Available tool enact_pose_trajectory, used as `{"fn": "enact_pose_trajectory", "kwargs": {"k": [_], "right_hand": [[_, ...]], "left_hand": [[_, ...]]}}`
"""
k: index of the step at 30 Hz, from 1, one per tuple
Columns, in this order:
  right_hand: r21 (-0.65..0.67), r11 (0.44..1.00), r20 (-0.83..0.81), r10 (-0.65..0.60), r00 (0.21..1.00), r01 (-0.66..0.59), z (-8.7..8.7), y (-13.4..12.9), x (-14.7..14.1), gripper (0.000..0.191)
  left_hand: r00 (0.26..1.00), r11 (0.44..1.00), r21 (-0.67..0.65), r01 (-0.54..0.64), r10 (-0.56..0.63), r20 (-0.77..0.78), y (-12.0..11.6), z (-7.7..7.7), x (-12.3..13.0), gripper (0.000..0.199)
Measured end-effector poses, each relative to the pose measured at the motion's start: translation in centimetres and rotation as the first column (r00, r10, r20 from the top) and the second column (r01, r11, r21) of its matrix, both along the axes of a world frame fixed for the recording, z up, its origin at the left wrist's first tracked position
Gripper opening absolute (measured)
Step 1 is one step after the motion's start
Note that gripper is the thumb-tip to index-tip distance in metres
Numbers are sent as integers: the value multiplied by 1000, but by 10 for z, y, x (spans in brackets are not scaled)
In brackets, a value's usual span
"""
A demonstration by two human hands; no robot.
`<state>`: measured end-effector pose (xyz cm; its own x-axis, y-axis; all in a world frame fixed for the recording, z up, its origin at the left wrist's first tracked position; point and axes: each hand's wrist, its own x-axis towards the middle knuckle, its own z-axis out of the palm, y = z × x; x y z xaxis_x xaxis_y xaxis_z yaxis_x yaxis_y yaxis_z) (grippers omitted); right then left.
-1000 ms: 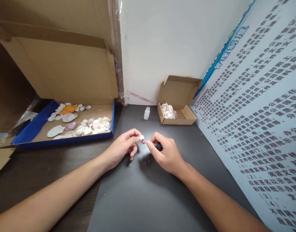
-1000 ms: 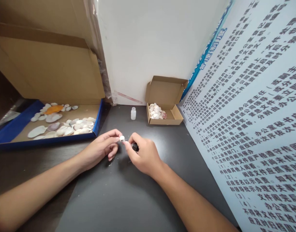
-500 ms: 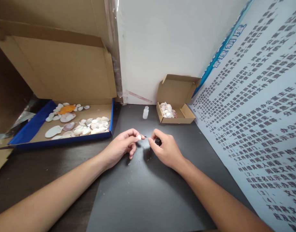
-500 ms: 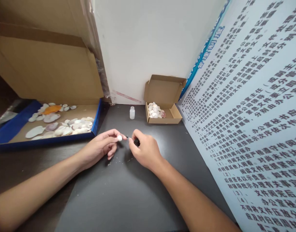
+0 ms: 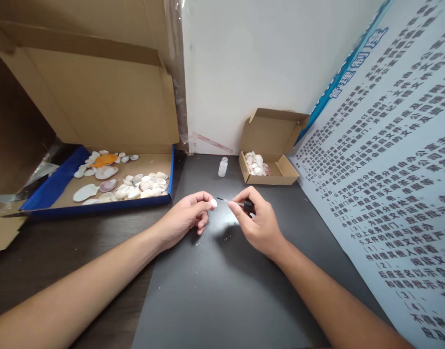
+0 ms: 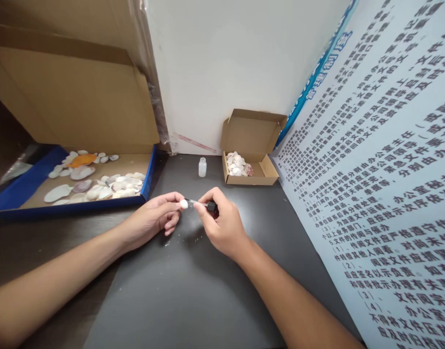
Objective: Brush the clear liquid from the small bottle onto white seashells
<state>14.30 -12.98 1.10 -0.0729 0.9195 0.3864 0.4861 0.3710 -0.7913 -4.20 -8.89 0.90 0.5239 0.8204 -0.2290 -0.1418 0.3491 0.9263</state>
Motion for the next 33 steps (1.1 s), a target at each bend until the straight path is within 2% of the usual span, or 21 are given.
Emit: {"fn": "enact_pose_trajectory", "kwargs": {"k": [3,7,21,24,28,30,33], "right_hand": [[20,1000,-36,7,999,-6,0,0,0,17],[-37,999,42,-3,999,5,-3,3,0,12],[-99,995,109,-6,994,17,-2,5,0,12],[-104,994,75,-12,997,20,0,2,0,13],[-66,997,13,47,999,-46,3,-3,-3,15],[-92,995,48,47,998,-43,1,-3,-4,14],[-153,988,135,-7,991,28,-1,0,-2,13]], "left_hand": [[1000,1000,-12,6,-6,-5,0,1,0,20],[1000,1000,-29,-8,8,4,0,1,-1,17],[1000,1000,-20,-7,7,-12,-1,3,0,17],[1000,1000,-12,2,-2,-15,-1,1,-1,16],[1000,1000,-8,14,-14,-9,0,-1,-1,15],[1000,1000,-8,12,-12,-5,-1,-1,-1,15],[1000,1000,0,10,-10,-8,-1,0,-1,15]]}}
